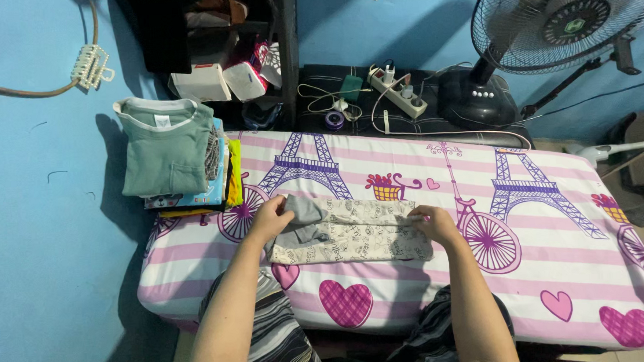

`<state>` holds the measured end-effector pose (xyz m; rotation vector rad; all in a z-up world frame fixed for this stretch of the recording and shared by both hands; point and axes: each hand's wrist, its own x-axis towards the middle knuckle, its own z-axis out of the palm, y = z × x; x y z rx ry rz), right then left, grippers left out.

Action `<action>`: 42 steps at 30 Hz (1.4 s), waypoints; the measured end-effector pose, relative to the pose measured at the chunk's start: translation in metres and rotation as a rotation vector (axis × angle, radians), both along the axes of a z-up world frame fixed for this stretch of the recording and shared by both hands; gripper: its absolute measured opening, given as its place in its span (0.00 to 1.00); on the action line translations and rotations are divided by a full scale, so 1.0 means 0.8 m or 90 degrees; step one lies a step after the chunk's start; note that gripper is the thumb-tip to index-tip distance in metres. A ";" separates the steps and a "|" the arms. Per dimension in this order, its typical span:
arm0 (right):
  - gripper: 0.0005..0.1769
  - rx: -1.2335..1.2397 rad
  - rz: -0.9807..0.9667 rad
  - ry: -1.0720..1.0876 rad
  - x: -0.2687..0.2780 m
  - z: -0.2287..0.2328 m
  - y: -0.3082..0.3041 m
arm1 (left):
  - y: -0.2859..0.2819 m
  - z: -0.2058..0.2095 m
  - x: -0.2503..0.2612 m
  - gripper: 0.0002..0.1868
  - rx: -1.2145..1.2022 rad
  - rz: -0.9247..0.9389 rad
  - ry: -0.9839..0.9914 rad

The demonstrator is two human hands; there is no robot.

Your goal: The person folds several items of clothing on a flat surface, including a green shirt, a white patterned shirt, a white patterned tank top, tan shorts, a grey undergarment, and a blue shirt, placing each folded item into a stack.

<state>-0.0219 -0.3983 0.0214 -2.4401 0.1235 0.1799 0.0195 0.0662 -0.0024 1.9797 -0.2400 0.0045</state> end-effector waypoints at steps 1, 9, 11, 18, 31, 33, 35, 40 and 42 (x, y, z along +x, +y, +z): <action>0.20 0.009 -0.012 0.001 -0.001 0.003 0.001 | 0.001 0.004 -0.002 0.10 -0.034 -0.018 -0.013; 0.18 -0.052 0.068 -0.061 -0.008 -0.004 -0.014 | 0.009 -0.001 -0.014 0.09 0.159 -0.197 0.082; 0.18 -0.142 0.104 -0.036 -0.009 -0.008 -0.011 | 0.006 0.007 -0.017 0.08 0.142 -0.171 0.119; 0.13 -0.058 0.047 0.007 -0.016 0.010 0.004 | -0.008 0.015 -0.024 0.10 0.163 -0.060 0.032; 0.27 -0.173 -0.080 -0.048 0.005 -0.033 0.008 | -0.055 0.063 -0.068 0.33 0.393 -0.220 -0.046; 0.31 -0.191 -0.161 -0.076 0.004 -0.040 0.011 | -0.057 0.048 -0.063 0.30 0.376 -0.202 -0.005; 0.37 -0.195 -0.249 -0.005 0.003 -0.036 0.022 | -0.072 0.023 -0.059 0.22 0.348 -0.130 -0.116; 0.38 -0.192 -0.245 0.075 -0.007 -0.020 0.038 | -0.108 -0.018 -0.063 0.23 0.395 0.030 -0.294; 0.37 -0.191 -0.225 0.076 -0.006 -0.022 0.038 | -0.115 -0.018 -0.071 0.32 0.428 0.071 -0.314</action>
